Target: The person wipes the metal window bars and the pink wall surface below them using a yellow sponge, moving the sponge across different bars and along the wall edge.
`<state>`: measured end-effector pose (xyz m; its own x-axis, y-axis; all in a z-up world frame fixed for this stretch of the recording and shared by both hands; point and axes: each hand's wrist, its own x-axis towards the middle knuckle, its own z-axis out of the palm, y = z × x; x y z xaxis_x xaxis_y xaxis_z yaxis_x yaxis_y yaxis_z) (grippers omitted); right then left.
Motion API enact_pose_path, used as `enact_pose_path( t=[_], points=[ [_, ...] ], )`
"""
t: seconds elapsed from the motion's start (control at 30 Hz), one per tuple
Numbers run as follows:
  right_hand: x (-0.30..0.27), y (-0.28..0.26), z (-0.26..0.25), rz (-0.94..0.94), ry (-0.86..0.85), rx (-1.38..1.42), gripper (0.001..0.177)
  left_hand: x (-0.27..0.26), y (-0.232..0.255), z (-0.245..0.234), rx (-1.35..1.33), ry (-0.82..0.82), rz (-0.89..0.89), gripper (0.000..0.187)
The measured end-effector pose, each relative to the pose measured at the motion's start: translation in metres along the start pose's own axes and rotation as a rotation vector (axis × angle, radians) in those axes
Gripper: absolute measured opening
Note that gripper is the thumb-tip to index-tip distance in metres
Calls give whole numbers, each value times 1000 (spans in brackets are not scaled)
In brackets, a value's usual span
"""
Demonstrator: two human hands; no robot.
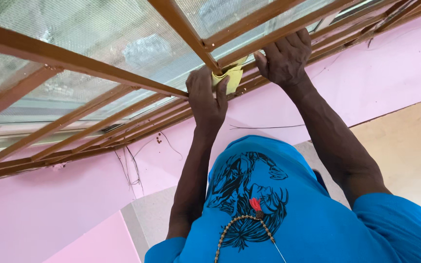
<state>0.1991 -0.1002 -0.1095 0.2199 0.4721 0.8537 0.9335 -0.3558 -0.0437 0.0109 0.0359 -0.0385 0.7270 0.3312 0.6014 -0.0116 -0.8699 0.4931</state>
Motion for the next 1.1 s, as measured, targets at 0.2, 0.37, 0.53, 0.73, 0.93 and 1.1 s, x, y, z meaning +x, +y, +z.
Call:
enact_pose_path(
  t=[0.2,0.37,0.53,0.73,0.93,1.1],
  points=[
    [-8,6,13,-39,51,-36,53,12,26,-16,-228,-52,-204,26],
    [-8,10,19,-65,110,-85,54,22,28,-17,-189,-267,-495,29],
    [-3,9,11,-58,106,-60,51,-12,20,-22,-403,41,-153,41],
    [-4,6,6,-33,43,-77,43,-94,16,-20,19,36,-44,49],
    [5,2,8,-42,95,-51,50,-114,-3,19,-394,62,-585,37],
    [2,0,4,-34,36,-33,49,-103,-18,49,-577,343,-780,42]
  ],
)
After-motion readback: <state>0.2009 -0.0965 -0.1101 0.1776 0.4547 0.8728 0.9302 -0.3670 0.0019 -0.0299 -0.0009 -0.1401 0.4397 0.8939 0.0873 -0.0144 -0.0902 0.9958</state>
